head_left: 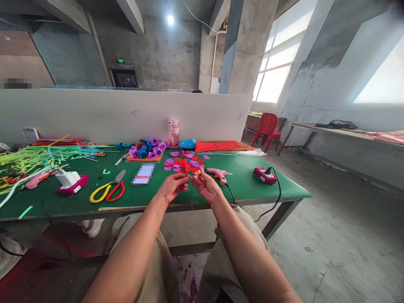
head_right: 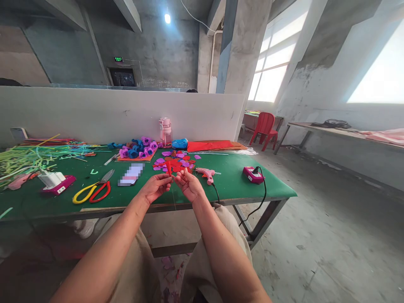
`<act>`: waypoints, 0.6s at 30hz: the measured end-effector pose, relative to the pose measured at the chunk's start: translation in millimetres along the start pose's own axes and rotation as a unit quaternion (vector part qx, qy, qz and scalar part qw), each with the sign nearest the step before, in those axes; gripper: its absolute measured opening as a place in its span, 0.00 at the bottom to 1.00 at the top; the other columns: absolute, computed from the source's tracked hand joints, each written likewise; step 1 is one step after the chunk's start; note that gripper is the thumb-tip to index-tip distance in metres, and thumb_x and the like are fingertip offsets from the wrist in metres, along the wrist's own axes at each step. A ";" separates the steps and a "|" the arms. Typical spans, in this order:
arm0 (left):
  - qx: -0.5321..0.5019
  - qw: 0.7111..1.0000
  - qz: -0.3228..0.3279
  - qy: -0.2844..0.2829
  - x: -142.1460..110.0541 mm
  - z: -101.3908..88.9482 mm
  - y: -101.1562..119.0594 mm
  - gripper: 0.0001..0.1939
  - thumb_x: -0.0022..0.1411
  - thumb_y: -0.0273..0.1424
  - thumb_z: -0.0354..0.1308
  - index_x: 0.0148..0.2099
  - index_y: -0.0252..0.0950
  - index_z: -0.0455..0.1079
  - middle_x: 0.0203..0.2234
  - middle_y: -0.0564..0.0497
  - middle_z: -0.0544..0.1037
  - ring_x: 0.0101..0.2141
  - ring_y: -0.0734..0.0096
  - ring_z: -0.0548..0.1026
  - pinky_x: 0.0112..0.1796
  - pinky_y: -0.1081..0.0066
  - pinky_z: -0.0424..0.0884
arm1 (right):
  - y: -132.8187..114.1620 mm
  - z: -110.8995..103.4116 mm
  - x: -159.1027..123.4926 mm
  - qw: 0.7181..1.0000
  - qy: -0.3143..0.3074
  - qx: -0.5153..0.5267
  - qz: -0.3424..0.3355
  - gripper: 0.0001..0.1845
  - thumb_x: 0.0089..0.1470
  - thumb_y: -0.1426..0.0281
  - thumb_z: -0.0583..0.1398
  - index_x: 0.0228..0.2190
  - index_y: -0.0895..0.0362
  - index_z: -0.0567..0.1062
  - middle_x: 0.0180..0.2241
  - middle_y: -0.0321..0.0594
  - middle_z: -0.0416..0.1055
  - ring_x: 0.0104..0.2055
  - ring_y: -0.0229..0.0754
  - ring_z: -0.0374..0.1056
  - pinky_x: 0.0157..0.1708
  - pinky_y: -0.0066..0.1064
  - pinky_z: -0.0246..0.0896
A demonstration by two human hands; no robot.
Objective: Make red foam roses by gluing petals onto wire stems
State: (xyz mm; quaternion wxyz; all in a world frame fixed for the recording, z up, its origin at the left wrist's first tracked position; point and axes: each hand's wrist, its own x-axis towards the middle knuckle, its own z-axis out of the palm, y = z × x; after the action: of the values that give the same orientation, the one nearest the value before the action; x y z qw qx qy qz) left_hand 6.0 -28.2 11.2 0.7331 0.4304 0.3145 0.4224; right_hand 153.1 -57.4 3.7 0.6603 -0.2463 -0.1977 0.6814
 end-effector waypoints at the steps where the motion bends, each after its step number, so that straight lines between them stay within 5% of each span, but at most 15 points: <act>1: 0.000 1.000 0.000 -0.001 0.2 -0.1 -0.1 0.06 0.47 0.21 0.65 0.31 0.28 0.73 0.21 0.51 0.76 0.17 0.81 0.71 0.18 0.80 0.68 | -0.2 0.1 -0.2 1.000 0.002 0.004 -0.001 0.11 0.49 0.65 0.63 0.22 0.58 0.70 0.22 0.33 0.74 0.22 0.31 0.70 0.30 0.24 0.70; 9: 0.004 1.000 -0.007 0.005 -0.4 1.1 0.5 0.06 0.47 0.21 0.64 0.32 0.27 0.73 0.22 0.49 0.76 0.18 0.80 0.71 0.18 0.80 0.69 | 2.1 -4.0 1.5 0.999 0.010 -0.015 -0.041 0.10 0.39 0.71 0.69 0.22 0.58 0.72 0.21 0.31 0.73 0.22 0.30 0.69 0.29 0.21 0.68; 18: 0.006 1.000 -0.005 0.006 0.1 1.3 -1.1 0.06 0.46 0.21 0.65 0.30 0.29 0.72 0.21 0.50 0.75 0.17 0.80 0.70 0.18 0.79 0.68 | 2.4 -3.9 2.1 1.000 -0.010 0.000 -0.026 0.09 0.40 0.71 0.69 0.23 0.59 0.73 0.24 0.34 0.75 0.24 0.31 0.71 0.31 0.22 0.69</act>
State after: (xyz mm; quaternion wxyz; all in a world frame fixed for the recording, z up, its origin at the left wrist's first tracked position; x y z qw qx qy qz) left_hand 7.5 -28.9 10.8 0.7306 0.4306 0.3234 0.4197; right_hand 153.5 -55.7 -1.0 0.6761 -0.2346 -0.2105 0.6660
